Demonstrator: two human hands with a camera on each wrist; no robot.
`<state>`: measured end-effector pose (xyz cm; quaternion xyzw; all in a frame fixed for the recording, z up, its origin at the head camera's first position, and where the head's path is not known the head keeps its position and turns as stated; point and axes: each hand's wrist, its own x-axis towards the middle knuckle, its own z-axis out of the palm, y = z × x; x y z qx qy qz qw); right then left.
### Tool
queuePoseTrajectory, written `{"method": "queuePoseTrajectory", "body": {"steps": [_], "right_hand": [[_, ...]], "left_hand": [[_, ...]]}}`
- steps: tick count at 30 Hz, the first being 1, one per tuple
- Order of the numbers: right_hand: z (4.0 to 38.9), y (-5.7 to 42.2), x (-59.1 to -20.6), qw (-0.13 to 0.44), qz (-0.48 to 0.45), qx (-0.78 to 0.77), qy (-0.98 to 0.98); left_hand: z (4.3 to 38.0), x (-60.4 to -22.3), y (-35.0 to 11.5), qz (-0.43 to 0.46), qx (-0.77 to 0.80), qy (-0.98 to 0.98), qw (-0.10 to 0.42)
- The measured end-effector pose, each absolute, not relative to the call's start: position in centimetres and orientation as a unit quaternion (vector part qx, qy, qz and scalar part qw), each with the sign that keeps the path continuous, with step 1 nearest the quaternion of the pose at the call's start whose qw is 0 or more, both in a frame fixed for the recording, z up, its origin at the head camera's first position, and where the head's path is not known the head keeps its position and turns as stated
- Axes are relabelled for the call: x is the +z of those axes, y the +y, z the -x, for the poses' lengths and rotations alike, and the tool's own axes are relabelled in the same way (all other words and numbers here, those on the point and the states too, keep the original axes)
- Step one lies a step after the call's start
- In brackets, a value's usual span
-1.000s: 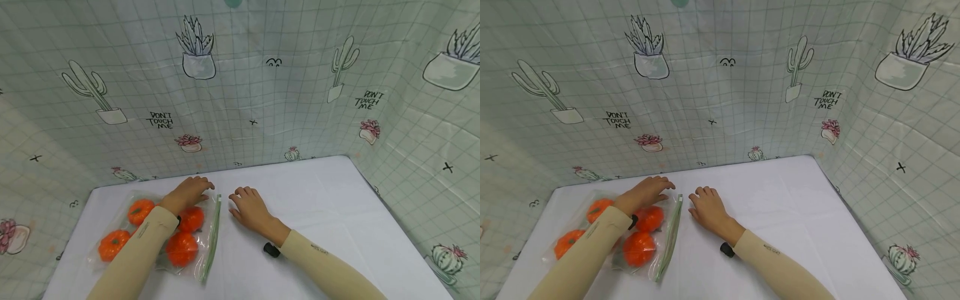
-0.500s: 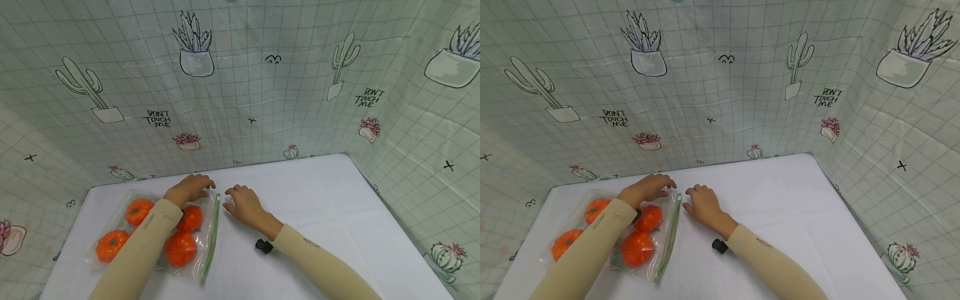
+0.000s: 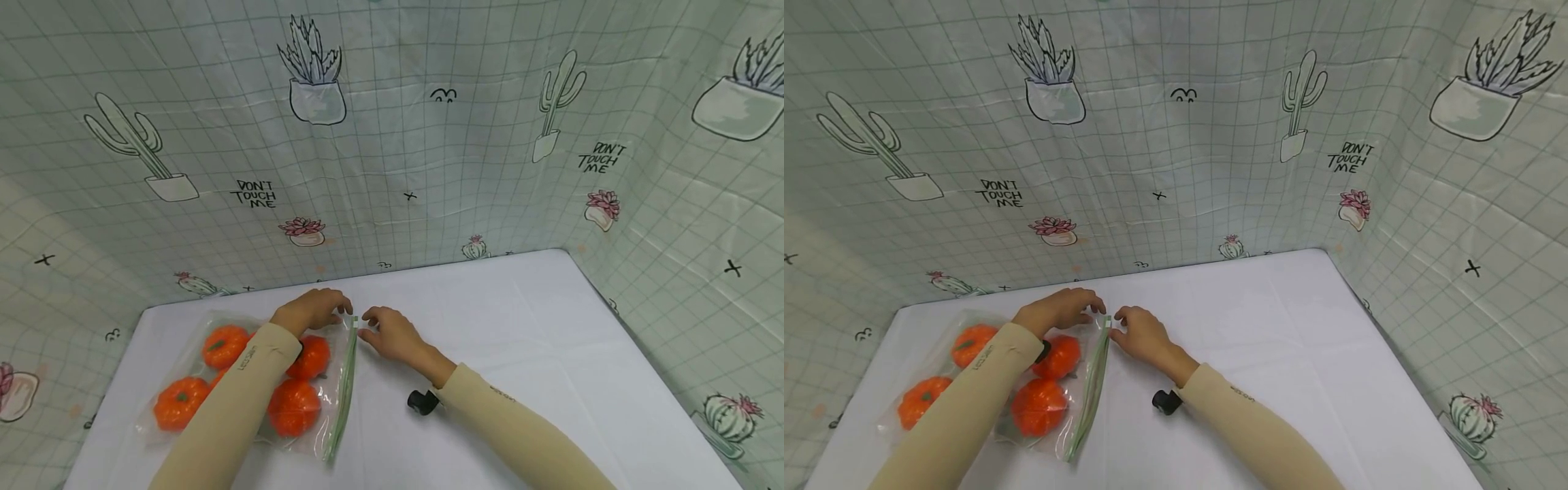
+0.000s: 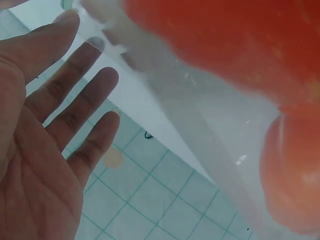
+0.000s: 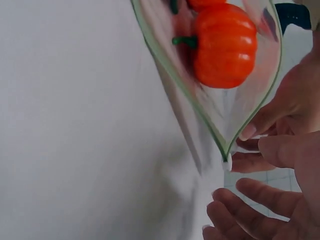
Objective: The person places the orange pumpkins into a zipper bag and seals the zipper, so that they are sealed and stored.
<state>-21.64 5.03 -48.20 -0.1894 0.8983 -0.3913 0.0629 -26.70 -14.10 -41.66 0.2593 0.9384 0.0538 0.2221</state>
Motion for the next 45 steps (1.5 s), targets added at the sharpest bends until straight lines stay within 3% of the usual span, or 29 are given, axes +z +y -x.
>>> {"method": "queuePoseTrajectory", "body": {"steps": [11,30,45], "right_hand": [[22.8,4.8,-48.3,0.159,0.139,-0.507,0.835],[23.3,4.0,-48.7,0.235,0.052,-0.588,0.773],[23.5,3.2,-49.6,0.220,0.034,-0.604,0.765]], "left_hand": [[26.8,-41.8,-13.8,-0.238,0.068,0.939,0.240],[27.5,-42.4,-13.5,-0.252,0.044,0.940,0.227],[28.2,-42.3,-13.9,-0.291,0.082,0.929,0.213]]}}
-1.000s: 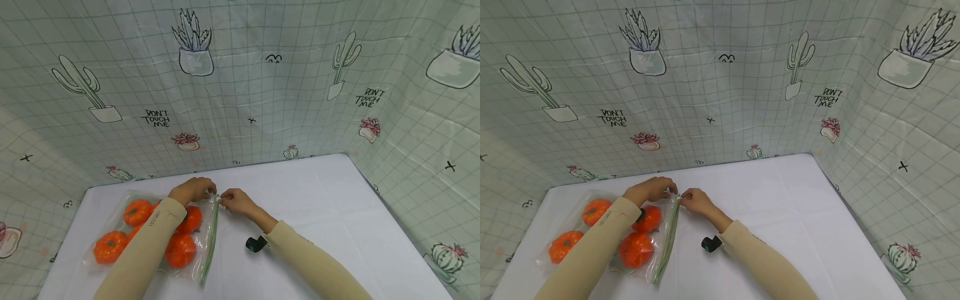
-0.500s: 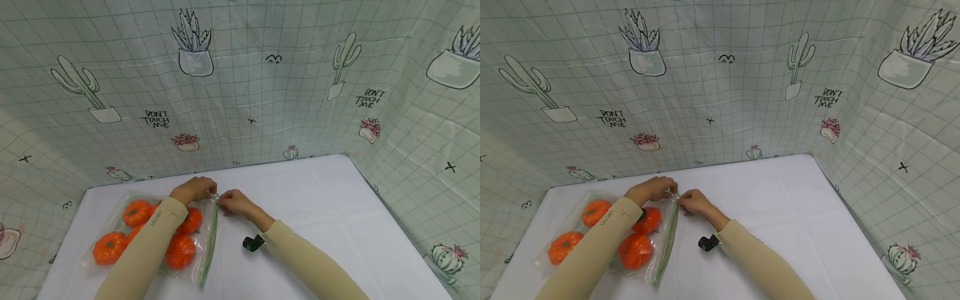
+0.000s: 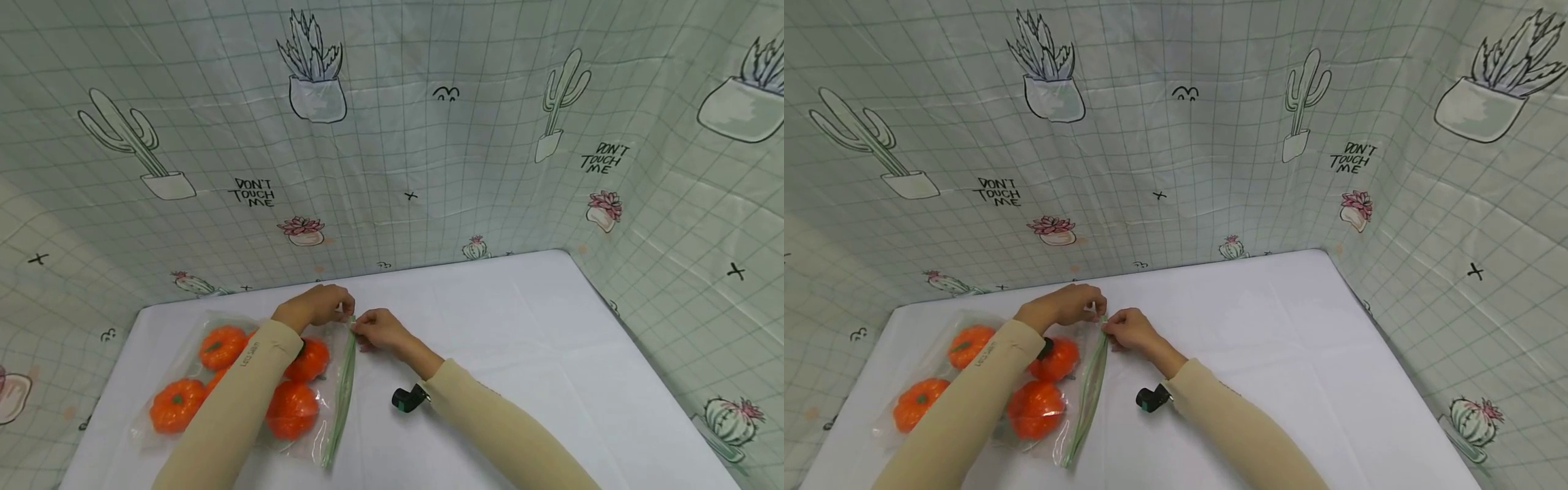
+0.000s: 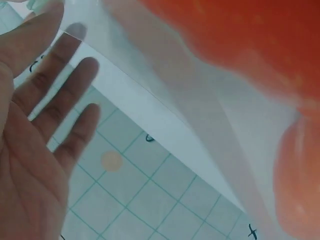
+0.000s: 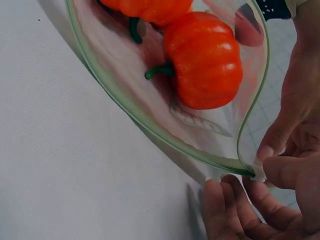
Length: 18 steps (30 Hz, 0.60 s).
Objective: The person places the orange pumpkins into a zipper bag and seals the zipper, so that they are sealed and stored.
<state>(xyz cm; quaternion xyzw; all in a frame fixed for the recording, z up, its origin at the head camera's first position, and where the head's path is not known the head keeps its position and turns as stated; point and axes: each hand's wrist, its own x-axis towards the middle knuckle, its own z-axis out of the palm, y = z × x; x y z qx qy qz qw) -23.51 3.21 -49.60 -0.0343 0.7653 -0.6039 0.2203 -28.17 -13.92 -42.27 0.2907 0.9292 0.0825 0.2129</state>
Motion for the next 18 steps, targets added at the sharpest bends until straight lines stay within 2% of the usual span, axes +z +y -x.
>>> {"method": "queuePoseTrajectory", "body": {"steps": [6,18], "right_hand": [[23.4,3.0,-49.6,0.214,0.041,-0.613,0.760],[23.1,2.7,-49.5,0.183,0.057,-0.619,0.761]], "left_hand": [[28.2,-42.4,-14.3,-0.365,0.038,0.921,0.130],[27.1,-42.7,-15.3,-0.436,-0.034,0.899,-0.029]]}}
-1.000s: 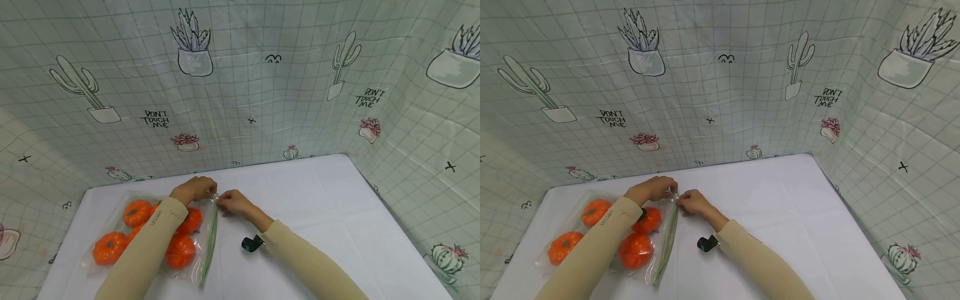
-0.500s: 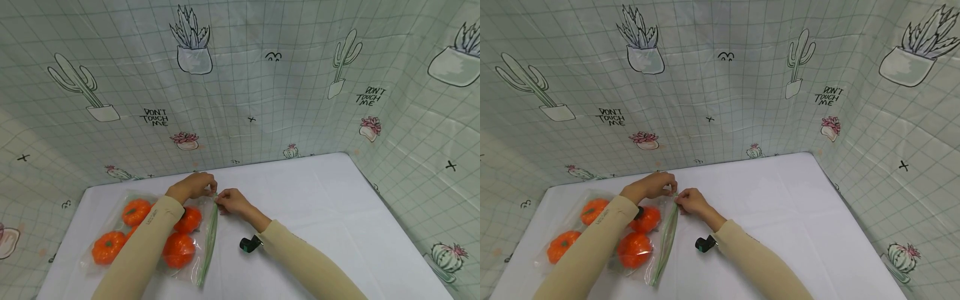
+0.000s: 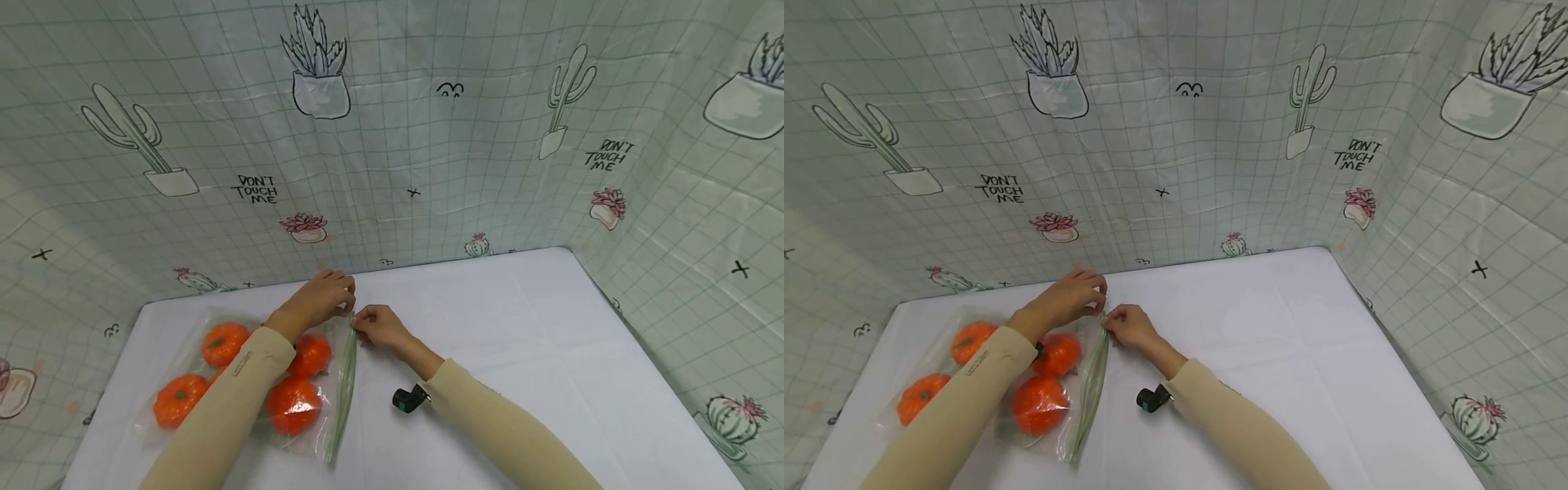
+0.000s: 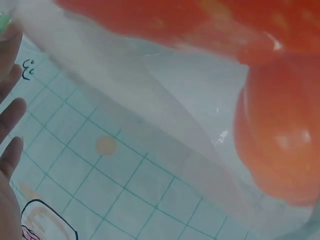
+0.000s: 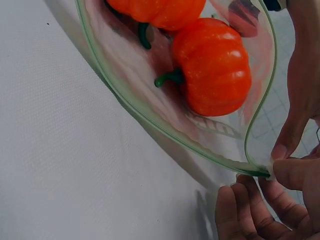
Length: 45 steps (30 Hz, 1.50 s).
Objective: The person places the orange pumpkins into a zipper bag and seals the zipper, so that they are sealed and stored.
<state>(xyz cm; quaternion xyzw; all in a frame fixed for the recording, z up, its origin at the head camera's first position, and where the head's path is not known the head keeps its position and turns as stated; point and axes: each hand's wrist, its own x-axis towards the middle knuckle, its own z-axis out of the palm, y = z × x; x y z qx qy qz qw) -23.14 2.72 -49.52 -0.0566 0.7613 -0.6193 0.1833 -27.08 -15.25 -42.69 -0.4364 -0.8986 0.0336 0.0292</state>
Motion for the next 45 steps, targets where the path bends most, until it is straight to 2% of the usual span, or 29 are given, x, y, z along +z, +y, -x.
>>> {"method": "queuePoseTrajectory", "body": {"steps": [4,13,22,45], "right_hand": [[23.01,2.67,-49.58,0.160,0.078,-0.617,0.767],[22.74,2.40,-49.51,0.132,0.091,-0.609,0.777],[22.85,2.33,-49.59,0.114,0.098,-0.601,0.785],[23.16,2.12,-49.74,0.127,0.086,-0.600,0.785]], "left_hand": [[26.88,-42.80,-15.48,0.437,0.033,-0.898,0.047],[26.78,-42.79,-15.80,0.420,0.011,-0.907,0.032],[26.76,-42.72,-15.76,0.416,-0.004,-0.909,0.038],[27.37,-42.51,-15.72,0.375,0.022,-0.925,0.055]]}}
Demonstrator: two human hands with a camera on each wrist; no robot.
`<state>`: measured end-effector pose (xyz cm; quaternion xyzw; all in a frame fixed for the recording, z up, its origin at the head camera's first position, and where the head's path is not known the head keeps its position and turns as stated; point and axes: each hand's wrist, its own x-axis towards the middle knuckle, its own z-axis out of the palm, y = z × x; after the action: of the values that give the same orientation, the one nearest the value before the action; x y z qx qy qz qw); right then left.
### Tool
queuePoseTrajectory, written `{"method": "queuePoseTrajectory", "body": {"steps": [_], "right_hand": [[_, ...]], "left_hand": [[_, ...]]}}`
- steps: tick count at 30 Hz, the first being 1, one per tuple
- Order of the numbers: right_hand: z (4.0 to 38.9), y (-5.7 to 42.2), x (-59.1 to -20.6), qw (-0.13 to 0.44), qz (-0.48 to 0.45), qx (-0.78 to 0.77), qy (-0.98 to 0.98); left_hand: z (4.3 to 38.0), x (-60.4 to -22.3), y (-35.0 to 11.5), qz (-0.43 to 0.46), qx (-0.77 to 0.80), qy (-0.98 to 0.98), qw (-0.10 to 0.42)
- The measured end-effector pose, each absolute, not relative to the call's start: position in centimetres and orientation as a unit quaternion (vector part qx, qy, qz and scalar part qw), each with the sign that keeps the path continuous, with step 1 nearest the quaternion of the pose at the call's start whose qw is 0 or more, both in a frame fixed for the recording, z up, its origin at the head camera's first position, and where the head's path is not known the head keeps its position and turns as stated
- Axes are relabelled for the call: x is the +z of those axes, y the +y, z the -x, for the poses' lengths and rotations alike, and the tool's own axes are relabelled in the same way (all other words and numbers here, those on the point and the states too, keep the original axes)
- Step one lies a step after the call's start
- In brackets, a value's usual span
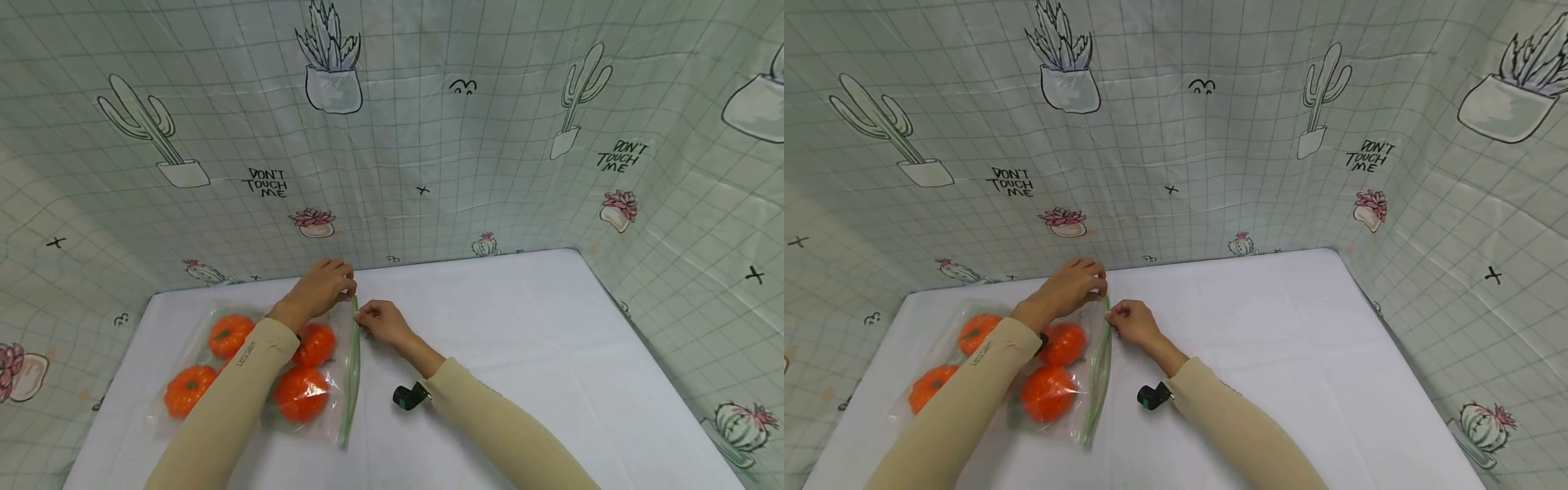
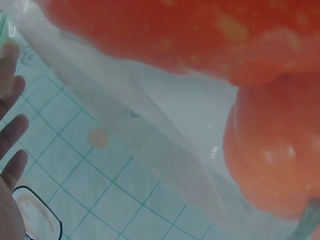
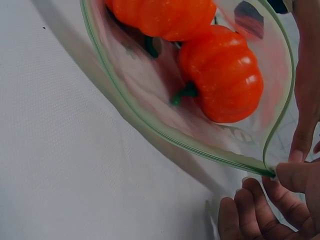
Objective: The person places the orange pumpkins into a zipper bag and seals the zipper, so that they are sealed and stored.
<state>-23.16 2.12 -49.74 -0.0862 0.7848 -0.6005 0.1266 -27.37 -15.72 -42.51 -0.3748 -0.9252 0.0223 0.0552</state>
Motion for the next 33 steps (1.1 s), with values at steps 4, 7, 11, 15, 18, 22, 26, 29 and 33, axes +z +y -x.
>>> {"method": "queuePoseTrajectory", "body": {"steps": [4,7,11,15,18,22,26,29,33], "right_hand": [[23.1,2.0,-49.8,0.134,0.081,-0.602,0.783],[23.0,2.0,-49.9,0.140,0.076,-0.605,0.781],[22.8,2.0,-49.9,0.146,0.076,-0.605,0.779],[22.6,2.1,-49.9,0.155,0.076,-0.606,0.777],[22.4,2.1,-49.9,0.165,0.071,-0.608,0.773],[22.4,2.1,-49.9,0.190,0.058,-0.617,0.761],[22.4,2.2,-49.8,0.207,0.046,-0.621,0.754],[22.2,2.2,-50.0,0.209,0.047,-0.620,0.755],[21.8,2.2,-50.0,0.208,0.052,-0.624,0.751]], "left_hand": [[27.4,-42.6,-15.9,0.369,0.032,-0.927,0.061],[27.4,-42.6,-15.9,0.366,0.036,-0.928,0.064],[27.4,-42.7,-16.0,0.359,0.034,-0.931,0.064],[27.4,-42.8,-16.1,0.353,0.031,-0.933,0.064],[27.4,-42.8,-16.1,0.352,0.034,-0.933,0.064],[27.4,-42.7,-16.1,0.349,0.039,-0.934,0.060],[27.5,-42.6,-16.2,0.349,0.039,-0.934,0.058],[27.6,-42.7,-16.3,0.349,0.036,-0.934,0.058],[27.6,-42.6,-16.3,0.351,0.031,-0.934,0.060]]}}
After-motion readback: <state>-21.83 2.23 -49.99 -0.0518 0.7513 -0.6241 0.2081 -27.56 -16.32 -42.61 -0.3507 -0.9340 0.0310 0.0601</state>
